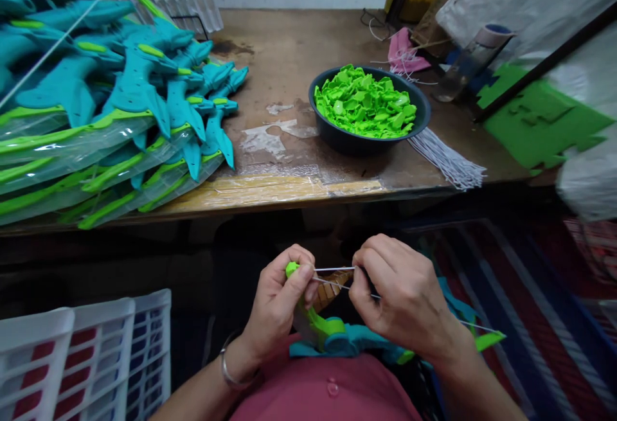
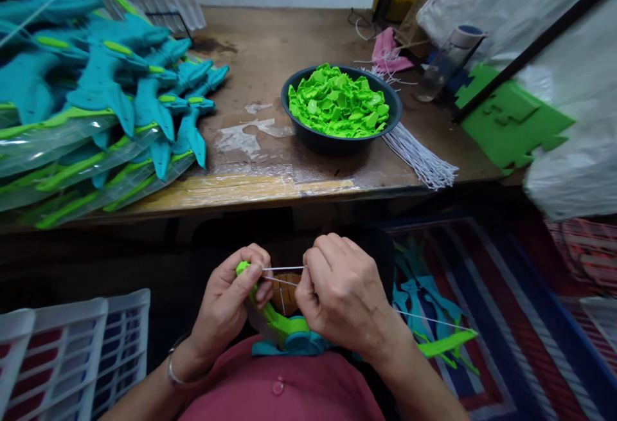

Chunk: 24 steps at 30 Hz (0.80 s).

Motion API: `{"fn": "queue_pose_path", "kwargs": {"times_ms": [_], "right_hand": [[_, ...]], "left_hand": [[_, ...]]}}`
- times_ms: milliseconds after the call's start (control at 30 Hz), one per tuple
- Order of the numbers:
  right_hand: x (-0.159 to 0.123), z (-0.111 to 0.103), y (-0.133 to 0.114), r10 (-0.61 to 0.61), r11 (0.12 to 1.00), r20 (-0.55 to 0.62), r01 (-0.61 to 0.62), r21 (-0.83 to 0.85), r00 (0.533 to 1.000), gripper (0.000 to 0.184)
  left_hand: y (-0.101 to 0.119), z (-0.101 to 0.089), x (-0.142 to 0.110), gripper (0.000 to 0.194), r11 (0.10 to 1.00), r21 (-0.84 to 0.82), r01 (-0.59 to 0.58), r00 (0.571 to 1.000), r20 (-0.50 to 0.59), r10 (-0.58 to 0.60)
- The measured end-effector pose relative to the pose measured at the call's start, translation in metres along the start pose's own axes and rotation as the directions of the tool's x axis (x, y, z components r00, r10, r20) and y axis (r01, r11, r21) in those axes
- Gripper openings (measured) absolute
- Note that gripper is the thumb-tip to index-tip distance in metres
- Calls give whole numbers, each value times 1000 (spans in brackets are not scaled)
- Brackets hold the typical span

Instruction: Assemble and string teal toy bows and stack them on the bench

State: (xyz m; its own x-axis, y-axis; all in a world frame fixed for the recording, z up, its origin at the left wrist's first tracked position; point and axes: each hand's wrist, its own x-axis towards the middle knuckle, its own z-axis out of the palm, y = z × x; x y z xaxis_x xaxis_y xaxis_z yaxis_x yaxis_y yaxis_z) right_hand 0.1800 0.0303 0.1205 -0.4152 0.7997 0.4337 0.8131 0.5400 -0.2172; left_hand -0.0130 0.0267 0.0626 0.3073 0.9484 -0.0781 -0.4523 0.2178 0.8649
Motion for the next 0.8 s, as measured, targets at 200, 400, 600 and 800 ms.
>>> {"fn": "queue_pose_path", "kwargs": {"times_ms": [200, 400, 600, 800], "right_hand": [[-11, -10, 13, 78, 997, -121, -80, -14, 990, 10], [-11, -1, -17, 42, 975, -115, -15, 223, 993, 31], [-10, 9, -24, 135, 939, -42, -114, 324, 990, 10], [-19, -3, -12, 180, 897, -33, -150, 416, 983, 10]], "left_hand": [[-3, -6, 1, 18, 1000, -19, -5, 999, -50, 4], [0, 1, 1, 21, 999, 45, -24, 999, -21, 25], [-2, -1, 1, 19, 1000, 12, -10, 1000, -25, 11], [-6, 2, 4, 22, 999, -49, -6, 1000, -16, 5]]}}
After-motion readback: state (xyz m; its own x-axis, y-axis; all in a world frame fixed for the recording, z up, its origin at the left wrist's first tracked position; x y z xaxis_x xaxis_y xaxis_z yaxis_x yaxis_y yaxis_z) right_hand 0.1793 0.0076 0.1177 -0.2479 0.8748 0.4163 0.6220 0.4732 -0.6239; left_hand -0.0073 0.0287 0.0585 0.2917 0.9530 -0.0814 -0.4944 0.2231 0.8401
